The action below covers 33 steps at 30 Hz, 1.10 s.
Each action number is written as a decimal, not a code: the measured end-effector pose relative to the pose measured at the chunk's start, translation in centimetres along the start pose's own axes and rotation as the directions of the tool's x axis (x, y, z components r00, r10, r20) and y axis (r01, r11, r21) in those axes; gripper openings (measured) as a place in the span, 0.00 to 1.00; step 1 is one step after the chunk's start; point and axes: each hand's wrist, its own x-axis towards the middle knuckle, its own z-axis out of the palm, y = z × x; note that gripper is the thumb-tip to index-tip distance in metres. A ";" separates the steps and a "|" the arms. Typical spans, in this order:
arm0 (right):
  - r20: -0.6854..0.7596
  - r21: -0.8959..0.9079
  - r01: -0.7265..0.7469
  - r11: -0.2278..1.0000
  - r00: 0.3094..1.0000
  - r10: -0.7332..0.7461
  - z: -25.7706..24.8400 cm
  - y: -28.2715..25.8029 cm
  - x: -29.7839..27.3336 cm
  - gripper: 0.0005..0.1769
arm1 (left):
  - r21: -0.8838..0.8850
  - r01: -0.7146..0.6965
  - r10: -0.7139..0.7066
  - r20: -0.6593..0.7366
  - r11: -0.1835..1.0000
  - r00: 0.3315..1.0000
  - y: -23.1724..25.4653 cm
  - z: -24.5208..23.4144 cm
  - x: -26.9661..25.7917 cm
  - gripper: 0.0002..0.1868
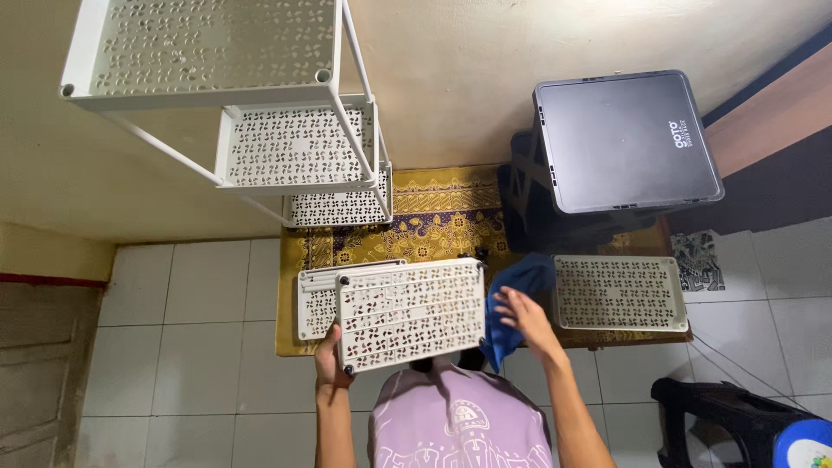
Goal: The person wipes white plastic shelf trays and support poles with a blue cloth. They remove small black plastic feet from a tray, wipe the tray and poles, then place the cleaned parts on a table and into a nearby stack.
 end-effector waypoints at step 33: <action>0.247 -0.123 -0.047 0.991 0.966 0.077 20.8 4.4 5.8 0.24 | 0.877 0.272 0.087 -0.331 0.397 0.940 6.8 -7.7 7.2 0.40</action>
